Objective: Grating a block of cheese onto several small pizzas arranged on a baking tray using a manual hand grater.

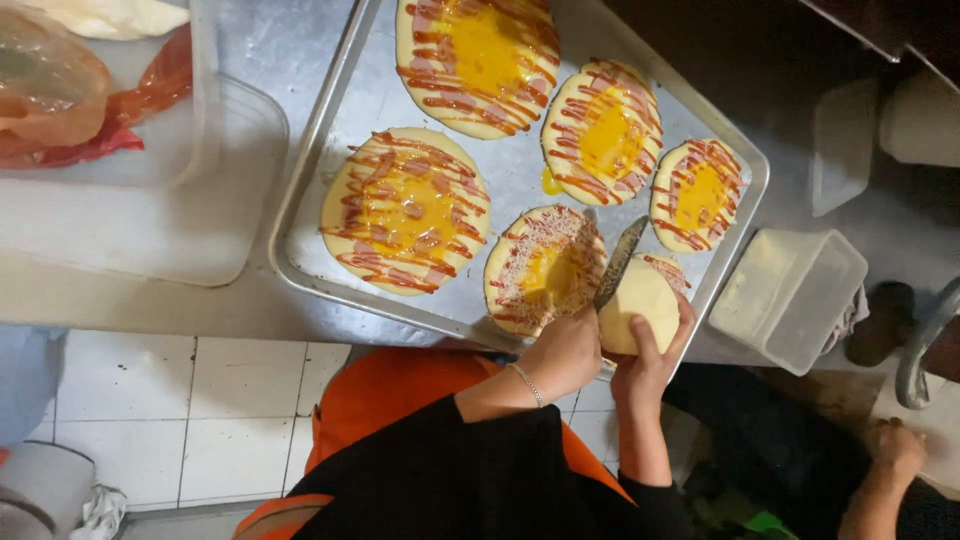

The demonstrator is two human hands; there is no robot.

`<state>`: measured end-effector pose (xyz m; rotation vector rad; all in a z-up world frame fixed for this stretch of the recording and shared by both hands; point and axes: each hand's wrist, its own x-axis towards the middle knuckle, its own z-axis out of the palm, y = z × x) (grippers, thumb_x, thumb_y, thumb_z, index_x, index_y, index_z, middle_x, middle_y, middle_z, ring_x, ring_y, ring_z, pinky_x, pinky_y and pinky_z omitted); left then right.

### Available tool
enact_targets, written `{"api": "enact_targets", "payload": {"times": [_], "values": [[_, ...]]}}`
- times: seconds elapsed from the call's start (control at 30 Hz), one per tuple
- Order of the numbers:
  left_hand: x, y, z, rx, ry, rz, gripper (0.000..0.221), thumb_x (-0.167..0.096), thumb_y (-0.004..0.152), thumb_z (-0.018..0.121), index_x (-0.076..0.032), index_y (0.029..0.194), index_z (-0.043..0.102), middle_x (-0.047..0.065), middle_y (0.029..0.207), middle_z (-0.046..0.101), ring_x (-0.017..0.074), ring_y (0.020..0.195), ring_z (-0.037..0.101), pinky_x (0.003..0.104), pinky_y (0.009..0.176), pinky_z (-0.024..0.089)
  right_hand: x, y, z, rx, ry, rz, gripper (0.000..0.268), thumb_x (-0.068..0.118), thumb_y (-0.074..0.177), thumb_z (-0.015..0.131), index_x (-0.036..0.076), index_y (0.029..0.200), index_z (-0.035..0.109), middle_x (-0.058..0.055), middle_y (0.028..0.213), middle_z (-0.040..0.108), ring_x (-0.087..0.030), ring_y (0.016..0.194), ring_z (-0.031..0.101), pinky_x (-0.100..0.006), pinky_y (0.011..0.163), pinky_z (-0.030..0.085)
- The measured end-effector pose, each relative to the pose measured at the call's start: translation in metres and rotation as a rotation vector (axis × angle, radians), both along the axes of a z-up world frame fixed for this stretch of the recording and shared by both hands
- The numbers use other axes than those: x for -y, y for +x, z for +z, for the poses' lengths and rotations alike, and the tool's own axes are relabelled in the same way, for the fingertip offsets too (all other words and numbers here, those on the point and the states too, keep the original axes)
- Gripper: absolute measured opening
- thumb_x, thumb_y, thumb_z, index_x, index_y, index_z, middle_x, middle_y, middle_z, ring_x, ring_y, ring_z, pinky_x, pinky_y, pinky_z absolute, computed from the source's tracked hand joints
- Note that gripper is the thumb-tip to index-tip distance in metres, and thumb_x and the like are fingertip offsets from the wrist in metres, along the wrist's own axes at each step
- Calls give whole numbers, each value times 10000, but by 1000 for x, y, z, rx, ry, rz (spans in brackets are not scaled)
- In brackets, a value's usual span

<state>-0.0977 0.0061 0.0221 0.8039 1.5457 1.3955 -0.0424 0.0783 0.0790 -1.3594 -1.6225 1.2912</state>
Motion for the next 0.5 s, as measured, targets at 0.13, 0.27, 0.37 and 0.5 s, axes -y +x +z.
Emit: {"api": "enact_targets", "payload": {"times": [0.13, 0.27, 0.37, 0.5], "values": [[9, 19, -1, -69, -17, -32, 194, -40, 888, 487, 132, 928, 568, 275, 681, 644, 446, 670, 706, 483, 561, 585, 0, -7, 4, -15, 45, -30, 501, 216, 788, 716, 238, 1256, 538, -72, 1134, 548, -200, 978, 587, -346, 686, 578], [18, 21, -6, -82, 49, 40, 194, -52, 871, 459, 107, 882, 569, 230, 622, 614, 412, 591, 686, 433, 499, 566, 18, 2, 3, 4, -7, -39, 526, 214, 798, 714, 249, 1283, 513, -105, 1134, 544, -231, 941, 586, -376, 638, 591], [38, 28, -5, -122, 37, 56, 155, -43, 860, 473, 82, 867, 565, 218, 618, 616, 411, 592, 689, 430, 493, 559, 31, 8, 7, 16, 11, -17, 563, 202, 762, 720, 225, 1290, 526, -74, 1146, 545, -187, 989, 568, -340, 749, 566], [52, 30, -3, -234, 34, 106, 116, -55, 862, 496, 49, 849, 546, 215, 618, 631, 371, 596, 703, 405, 498, 562, 25, -13, -9, -68, 62, -26, 538, 246, 824, 729, 230, 1322, 527, -138, 1234, 506, -278, 1041, 557, -404, 769, 582]]}}
